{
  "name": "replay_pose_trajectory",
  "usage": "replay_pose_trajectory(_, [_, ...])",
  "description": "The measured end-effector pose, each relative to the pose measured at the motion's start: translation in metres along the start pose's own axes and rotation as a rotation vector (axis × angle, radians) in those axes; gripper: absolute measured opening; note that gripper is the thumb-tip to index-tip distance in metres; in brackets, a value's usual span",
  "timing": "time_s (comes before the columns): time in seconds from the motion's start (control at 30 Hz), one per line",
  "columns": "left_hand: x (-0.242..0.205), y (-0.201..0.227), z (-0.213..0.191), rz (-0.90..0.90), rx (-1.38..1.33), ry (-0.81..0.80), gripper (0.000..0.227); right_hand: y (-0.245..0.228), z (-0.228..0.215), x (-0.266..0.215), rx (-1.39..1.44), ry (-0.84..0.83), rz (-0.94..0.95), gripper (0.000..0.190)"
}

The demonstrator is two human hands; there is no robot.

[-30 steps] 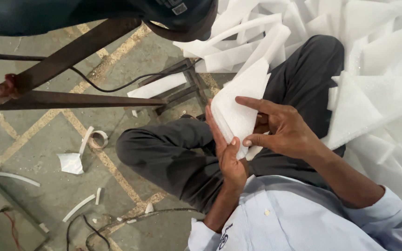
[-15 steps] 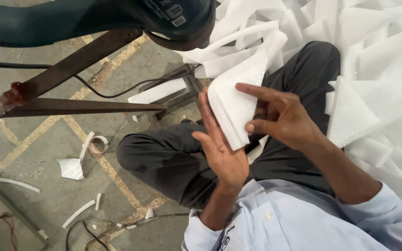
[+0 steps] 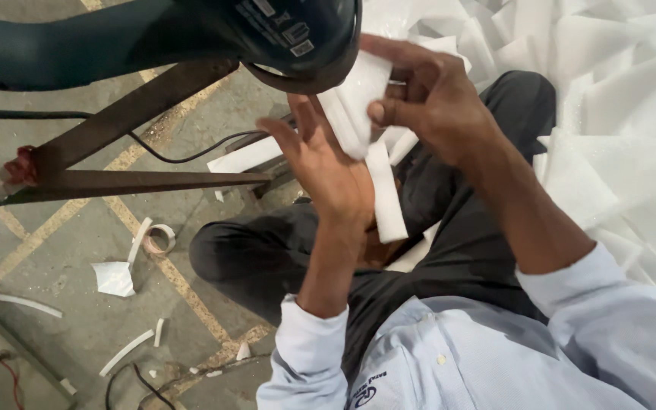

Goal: The person sits on the floor and repeatedly folds white foam strips by hand. They pick up individual strips, fold them in half, and place them into a growing pile. A heat gun is mounted on a stand nearby but is not used during the clip.

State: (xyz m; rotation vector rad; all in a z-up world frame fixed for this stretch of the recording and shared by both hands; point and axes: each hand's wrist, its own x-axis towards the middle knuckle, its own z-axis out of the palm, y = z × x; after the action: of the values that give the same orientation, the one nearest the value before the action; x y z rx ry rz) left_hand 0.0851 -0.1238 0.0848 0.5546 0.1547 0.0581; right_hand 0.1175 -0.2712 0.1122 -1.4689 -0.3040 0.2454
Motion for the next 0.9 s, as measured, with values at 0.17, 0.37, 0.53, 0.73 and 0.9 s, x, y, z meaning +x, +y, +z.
replay_pose_trajectory(0.17, [0.027,-0.009,-0.024,0.078,0.088,-0.069,0.092,0.014,-0.006,0.025,0.090,-0.062,-0.084,0.066])
replay_pose_trajectory(0.37, [0.017,-0.026,-0.041,0.053,0.546,-0.036,0.101,0.002,0.007,0.000,-0.251,0.043,0.004,0.072])
replay_pose_trajectory(0.53, [-0.023,-0.039,-0.046,0.103,0.840,-0.140,0.104,-0.001,0.017,-0.036,-0.594,0.161,0.258,0.080])
replay_pose_trajectory(0.73, [-0.055,-0.055,-0.043,0.039,0.898,-0.141,0.102,0.019,0.016,-0.077,-0.170,0.202,0.214,0.070])
replay_pose_trajectory(0.9, [-0.067,-0.051,-0.056,-0.101,0.796,-0.189,0.071,0.034,0.007,-0.097,-0.206,0.163,0.354,0.073])
